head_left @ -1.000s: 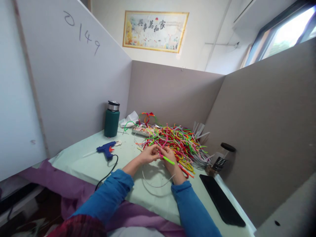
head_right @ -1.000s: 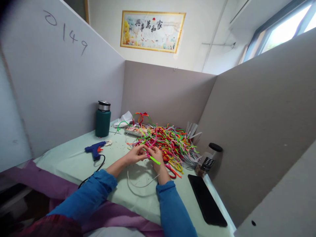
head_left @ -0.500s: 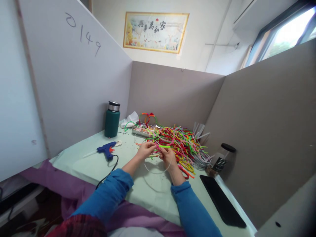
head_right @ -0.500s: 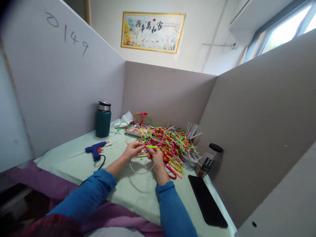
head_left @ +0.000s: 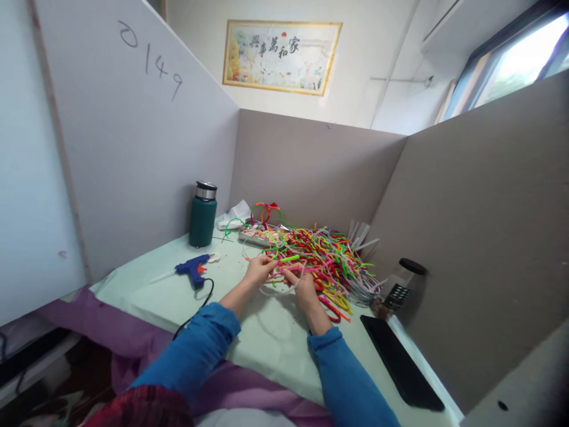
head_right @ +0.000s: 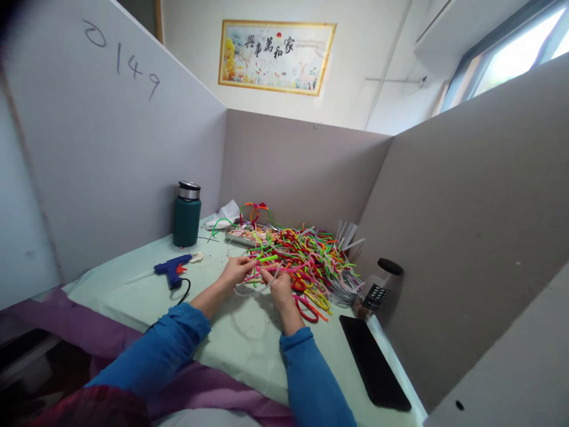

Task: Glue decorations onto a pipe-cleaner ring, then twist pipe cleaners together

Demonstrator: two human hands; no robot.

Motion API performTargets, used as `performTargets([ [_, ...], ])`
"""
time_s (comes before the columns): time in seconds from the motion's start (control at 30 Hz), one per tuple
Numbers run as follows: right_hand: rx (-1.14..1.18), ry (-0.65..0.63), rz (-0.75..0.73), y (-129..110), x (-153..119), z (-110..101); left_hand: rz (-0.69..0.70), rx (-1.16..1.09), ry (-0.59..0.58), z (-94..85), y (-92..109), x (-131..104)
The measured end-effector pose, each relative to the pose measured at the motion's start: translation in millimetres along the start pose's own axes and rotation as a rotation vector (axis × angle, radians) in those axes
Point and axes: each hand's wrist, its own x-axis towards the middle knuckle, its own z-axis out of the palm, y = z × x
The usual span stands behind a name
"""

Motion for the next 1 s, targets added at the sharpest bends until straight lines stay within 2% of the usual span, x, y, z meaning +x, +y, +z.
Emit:
performTargets([
  [0.2,0.039,0.063,0.022,-4.3,2.1,1.2,0.202,0.298,-0.005,-0.3,-3.6,1.5],
  [0.43,0.029,0.078,-0.015,-1.7,2.7,2.5,0.268,0.46,0.002,1.2,5.3,-5.9],
  [0.67,-0.077,0.115,-0.055,-4.3,2.6,6.2,0.329,0.559,-0.046,1.2,5.6,-10.6],
  [0.83,-0.063,0.115,-0.04,-1.0,4.0,5.9,0.252,0.55,-0.018,1.4,5.4,-9.2],
  [1.0,-0.088,0.157,-0.101,5.0,4.3,-0.2,0.011,0.377,0.027,2.4,1.8,-2.6],
])
